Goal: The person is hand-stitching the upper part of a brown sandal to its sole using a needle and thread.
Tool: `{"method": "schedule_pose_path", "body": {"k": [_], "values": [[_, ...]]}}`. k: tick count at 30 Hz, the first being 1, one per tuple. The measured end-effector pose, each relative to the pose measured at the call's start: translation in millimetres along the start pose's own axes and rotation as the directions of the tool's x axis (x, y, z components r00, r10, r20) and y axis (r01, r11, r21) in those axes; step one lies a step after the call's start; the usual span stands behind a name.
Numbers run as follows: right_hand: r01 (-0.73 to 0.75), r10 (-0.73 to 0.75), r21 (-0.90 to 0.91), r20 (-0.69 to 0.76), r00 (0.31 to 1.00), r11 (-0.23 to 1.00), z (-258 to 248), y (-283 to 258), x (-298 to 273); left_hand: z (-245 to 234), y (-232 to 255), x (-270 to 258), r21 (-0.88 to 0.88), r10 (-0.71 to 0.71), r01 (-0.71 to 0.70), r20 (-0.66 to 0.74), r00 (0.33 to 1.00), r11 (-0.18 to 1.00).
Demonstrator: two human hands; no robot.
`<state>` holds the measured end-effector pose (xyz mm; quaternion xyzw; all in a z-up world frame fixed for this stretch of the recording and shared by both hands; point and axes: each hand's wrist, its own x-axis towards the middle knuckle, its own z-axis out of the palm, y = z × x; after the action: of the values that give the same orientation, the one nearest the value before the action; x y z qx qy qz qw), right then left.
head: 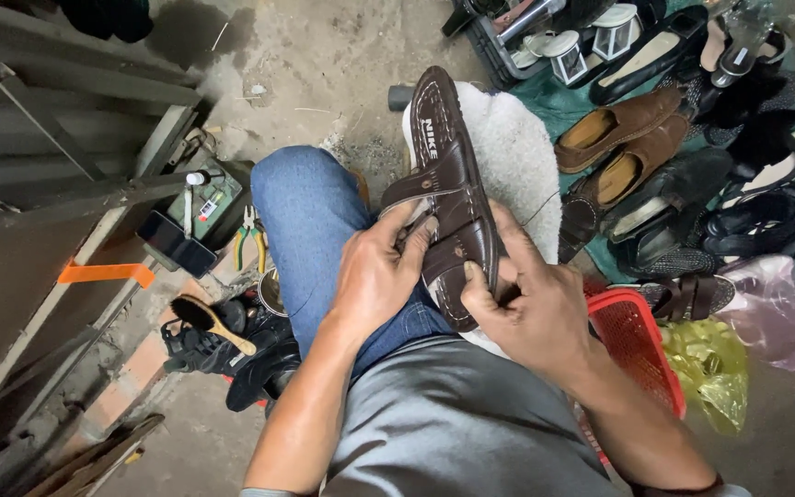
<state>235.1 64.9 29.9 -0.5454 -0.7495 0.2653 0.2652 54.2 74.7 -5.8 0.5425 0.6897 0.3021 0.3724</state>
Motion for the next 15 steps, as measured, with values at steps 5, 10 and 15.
{"method": "schedule_pose_path", "body": {"k": [5, 10, 15], "values": [[-0.052, 0.049, 0.136, 0.028, 0.998, 0.989, -5.8, -2.8, 4.0, 16.1, -6.0, -4.8, -0.241, -0.014, -0.021, -0.141, 0.990, 0.970], [-0.070, 0.069, 0.173, 0.010, 0.998, 0.982, -6.9, -4.6, 7.8, 7.6, 1.3, -8.1, -0.384, -0.003, -0.059, -0.158, 0.987, 0.922], [-0.074, 0.075, 0.157, -0.001, 0.997, 0.985, -4.3, -4.5, 10.0, -28.4, 6.1, -37.6, -0.448, 0.087, -0.017, 0.136, 0.987, 0.894]]}}
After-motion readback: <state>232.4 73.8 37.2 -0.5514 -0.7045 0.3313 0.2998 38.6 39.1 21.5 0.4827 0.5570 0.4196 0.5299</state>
